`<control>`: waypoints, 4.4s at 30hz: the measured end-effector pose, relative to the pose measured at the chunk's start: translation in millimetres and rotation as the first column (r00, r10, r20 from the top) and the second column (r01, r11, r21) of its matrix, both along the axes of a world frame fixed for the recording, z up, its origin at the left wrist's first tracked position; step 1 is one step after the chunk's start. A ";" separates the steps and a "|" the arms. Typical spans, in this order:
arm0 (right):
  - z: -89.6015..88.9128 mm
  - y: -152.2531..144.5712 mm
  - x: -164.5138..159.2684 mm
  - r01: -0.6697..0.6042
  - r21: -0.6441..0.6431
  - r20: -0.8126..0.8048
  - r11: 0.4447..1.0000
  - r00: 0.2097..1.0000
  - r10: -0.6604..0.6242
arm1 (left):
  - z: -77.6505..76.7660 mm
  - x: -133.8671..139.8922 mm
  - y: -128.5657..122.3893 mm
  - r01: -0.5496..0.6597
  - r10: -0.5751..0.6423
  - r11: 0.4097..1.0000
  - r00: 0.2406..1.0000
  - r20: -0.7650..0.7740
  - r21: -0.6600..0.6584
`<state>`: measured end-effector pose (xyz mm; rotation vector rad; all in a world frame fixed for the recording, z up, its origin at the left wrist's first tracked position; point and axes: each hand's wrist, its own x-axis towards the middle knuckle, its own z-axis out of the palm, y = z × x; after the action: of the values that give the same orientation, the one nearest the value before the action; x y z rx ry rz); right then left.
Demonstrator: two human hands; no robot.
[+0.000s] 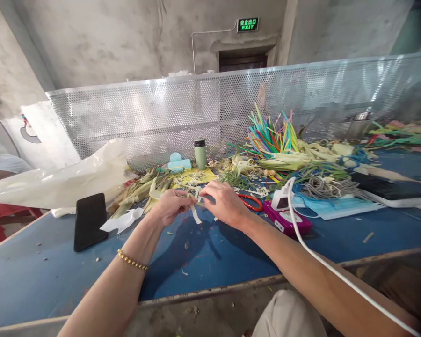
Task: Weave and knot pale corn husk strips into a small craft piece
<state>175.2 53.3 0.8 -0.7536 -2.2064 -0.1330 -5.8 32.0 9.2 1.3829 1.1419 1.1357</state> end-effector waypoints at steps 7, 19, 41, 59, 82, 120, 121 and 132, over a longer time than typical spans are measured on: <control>8.7 3.0 10.0 -0.069 -0.210 0.006 0.975 0.997 0.071 | 0.7 -3.7 0.1 -0.087 0.104 0.990 0.982 -0.155 0.111; 35.6 -19.5 23.9 -0.566 -0.721 -0.406 0.399 0.813 0.418 | 5.4 -3.2 -6.2 0.023 0.004 0.994 0.970 -0.244 0.109; 27.3 -15.6 13.2 -0.554 -0.436 -0.587 0.709 0.772 0.243 | 0.6 -2.1 -2.9 0.013 0.002 0.997 0.977 -0.215 0.070; 20.2 -16.7 3.6 -0.133 -0.354 -0.084 0.926 0.990 0.111 | 1.3 5.0 -5.7 -0.005 0.016 0.996 0.993 -0.116 0.089; 10.0 -14.5 -0.4 -0.033 -0.457 -0.066 0.889 0.998 0.003 | -1.4 10.0 -8.5 0.040 -0.032 0.997 0.992 -0.120 0.063; 15.0 -3.0 -4.2 -0.264 -0.379 -0.351 0.887 0.928 0.127 | -6.2 25.2 -13.7 0.112 -0.023 0.966 0.934 -0.356 0.232; 16.1 -2.2 -4.2 -0.278 -0.374 -0.377 0.885 0.917 0.129 | -7.5 25.8 -13.9 0.107 -0.018 0.968 0.932 -0.361 0.228; 26.1 -6.3 -14.6 -0.432 -0.356 -0.479 0.829 0.846 0.235 | -10.0 34.0 -17.7 0.188 -0.131 0.973 0.929 -0.346 0.137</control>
<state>160.6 47.1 26.9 -0.5425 -1.9231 0.6936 28.2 14.3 -0.8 1.8196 1.1619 0.9167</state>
